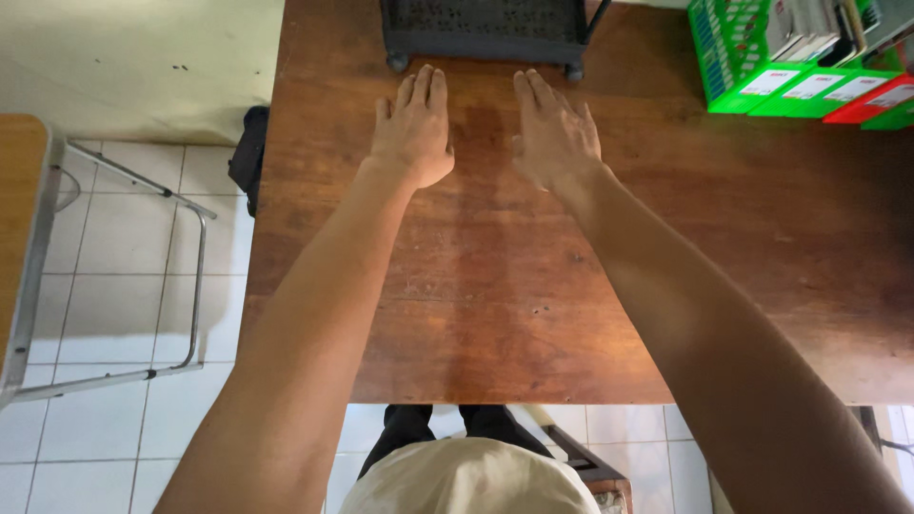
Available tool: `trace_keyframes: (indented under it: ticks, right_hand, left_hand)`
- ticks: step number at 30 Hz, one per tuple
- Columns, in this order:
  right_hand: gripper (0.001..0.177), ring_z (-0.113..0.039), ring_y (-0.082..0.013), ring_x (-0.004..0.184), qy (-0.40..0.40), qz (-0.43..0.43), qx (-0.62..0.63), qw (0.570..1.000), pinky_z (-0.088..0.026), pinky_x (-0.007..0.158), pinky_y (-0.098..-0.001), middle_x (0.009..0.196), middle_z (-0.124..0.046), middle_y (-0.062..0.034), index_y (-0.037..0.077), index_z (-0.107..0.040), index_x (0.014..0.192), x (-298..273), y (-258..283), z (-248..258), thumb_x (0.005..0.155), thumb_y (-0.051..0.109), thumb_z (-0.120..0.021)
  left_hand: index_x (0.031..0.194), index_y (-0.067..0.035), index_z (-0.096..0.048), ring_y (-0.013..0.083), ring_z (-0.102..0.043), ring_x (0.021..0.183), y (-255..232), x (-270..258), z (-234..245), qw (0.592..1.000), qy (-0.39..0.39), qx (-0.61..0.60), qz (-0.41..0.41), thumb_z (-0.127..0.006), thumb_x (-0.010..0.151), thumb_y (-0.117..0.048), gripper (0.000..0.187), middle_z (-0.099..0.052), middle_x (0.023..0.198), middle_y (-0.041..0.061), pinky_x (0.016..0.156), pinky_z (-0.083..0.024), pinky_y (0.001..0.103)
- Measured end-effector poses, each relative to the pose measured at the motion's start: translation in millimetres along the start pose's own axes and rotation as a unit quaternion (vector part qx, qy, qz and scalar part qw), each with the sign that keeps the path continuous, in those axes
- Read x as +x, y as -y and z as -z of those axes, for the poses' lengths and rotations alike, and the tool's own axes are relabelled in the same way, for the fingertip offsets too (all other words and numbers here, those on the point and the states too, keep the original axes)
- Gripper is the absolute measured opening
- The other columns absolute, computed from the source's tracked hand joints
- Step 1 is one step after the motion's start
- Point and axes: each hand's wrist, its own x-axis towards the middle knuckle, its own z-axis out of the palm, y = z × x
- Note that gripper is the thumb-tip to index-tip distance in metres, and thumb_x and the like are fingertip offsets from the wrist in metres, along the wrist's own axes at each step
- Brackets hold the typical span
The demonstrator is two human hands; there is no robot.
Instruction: The person assembles a black three-tier metal shelf by hand, attaching the top frame to the vertical supports and securing the shelves. The person repeatedly adjusts and aligns the components to ensure stability.
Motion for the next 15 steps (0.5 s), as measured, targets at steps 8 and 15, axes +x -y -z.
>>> trace_keyframes:
  ticks: [8, 15]
  right_hand:
    - [0.086, -0.028, -0.0294, 0.15, -0.071, 0.007, -0.018, 0.997, -0.028, 0.118, -0.051, 0.168, -0.018, -0.0087, 0.01, -0.015, 0.162, 17, -23, 26, 0.093, 0.026, -0.063]
    - [0.082, -0.038, -0.0306, 0.144, -0.14, 0.019, -0.036, 0.989, -0.035, 0.113, -0.0485, 0.167, -0.024, -0.0122, 0.007, -0.021, 0.16, 38, -26, 56, 0.092, 0.028, -0.061]
  left_hand:
    - [0.158, -0.003, -0.015, 0.0323, -0.02, 0.153, -3, 17, 33, 0.998, -0.063, 0.001, -0.007, -0.076, 0.085, -0.027, 0.098, -0.017, 0.168, 0.015, 0.117, -0.025, 0.057]
    - [0.157, -0.003, -0.016, 0.0318, -0.021, 0.153, -9, 37, 73, 0.994, -0.11, 0.006, -0.026, -0.075, 0.084, -0.022, 0.096, -0.019, 0.167, 0.015, 0.115, -0.028, 0.056]
